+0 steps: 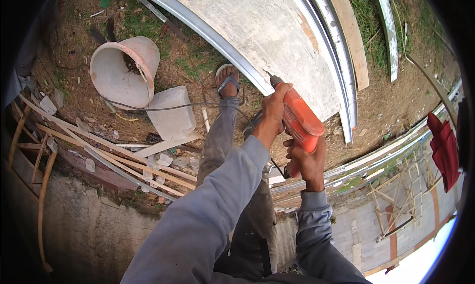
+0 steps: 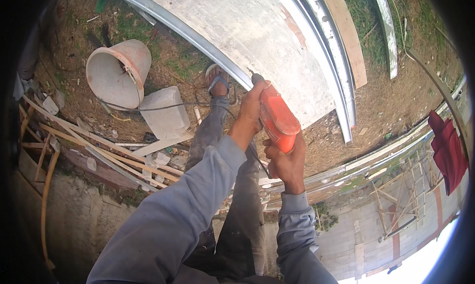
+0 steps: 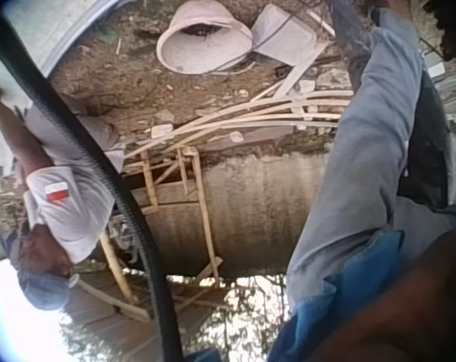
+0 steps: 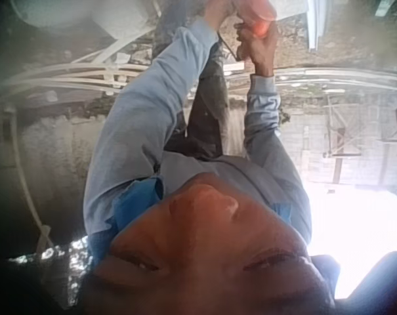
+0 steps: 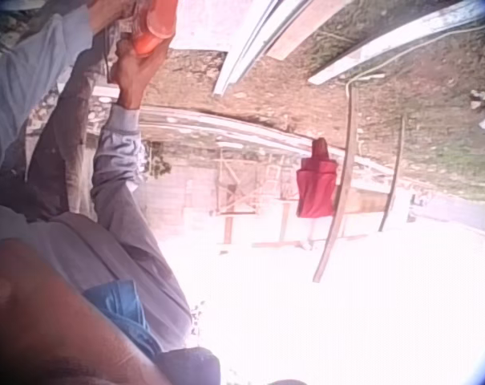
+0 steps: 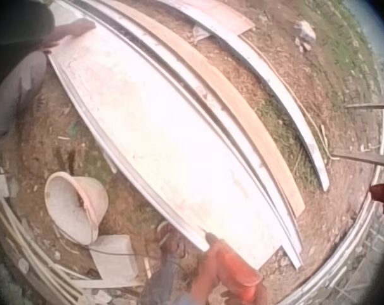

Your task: The person uses a corded drill to drive screws into metal profiles laid on the ground. A coworker holds the profiles steady while the person drills. The person repeatedly picks screws from a bucket and fastens them along the length of the metal frame.

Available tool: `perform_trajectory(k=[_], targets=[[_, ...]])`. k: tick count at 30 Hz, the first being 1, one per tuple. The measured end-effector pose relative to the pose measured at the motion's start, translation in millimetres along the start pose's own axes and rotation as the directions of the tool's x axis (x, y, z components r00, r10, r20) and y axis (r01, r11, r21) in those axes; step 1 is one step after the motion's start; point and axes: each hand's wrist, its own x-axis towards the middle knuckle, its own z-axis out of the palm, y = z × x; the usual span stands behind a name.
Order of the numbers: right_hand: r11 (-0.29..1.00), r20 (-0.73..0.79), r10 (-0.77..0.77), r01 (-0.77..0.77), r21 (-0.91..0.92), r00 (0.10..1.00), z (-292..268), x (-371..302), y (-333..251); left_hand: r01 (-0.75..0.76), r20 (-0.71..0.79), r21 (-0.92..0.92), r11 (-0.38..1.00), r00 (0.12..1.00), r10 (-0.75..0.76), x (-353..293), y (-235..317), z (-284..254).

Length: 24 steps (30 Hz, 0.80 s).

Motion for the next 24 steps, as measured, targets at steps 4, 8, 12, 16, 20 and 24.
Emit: perform_trajectory(k=[4, 8, 12, 16, 20, 24], targets=[[1.000, 0.006, 0.012, -0.012, -0.011, 1.000, -0.4, -0.2, -0.7, -0.011, 0.002, -0.007, 1.000, 1.000, 0.011, 1.1, -0.7, -1.8], [0.999, -0.008, 0.027, -0.028, -0.029, 1.000, 0.7, 0.2, 1.1, -0.010, 0.013, -0.007, 1.000, 1.000, 0.010, 3.0, 0.0, -4.3], [0.998, 0.000, 0.007, -0.007, -0.061, 1.000, 2.8, 3.5, -0.7, 0.028, 0.021, 0.015, 0.999, 0.999, -0.029, 2.7, 3.6, -4.3], [0.991, 0.042, 0.079, -0.074, -0.113, 0.996, -5.2, 10.3, -19.5, -0.007, 0.029, -0.078, 0.997, 1.000, 0.009, 0.0, 5.8, 5.7], [0.974, 0.090, 0.093, -0.072, -0.213, 0.992, -12.3, 23.9, -44.1, -0.009, 0.012, -0.205, 0.979, 1.000, 0.011, -2.5, 10.7, 18.9], [0.939, 0.153, 0.060, -0.004, -0.344, 0.986, -15.9, 32.0, -56.6, -0.004, 0.032, -0.295, 0.956, 0.999, 0.014, -4.1, 14.6, 22.2]])
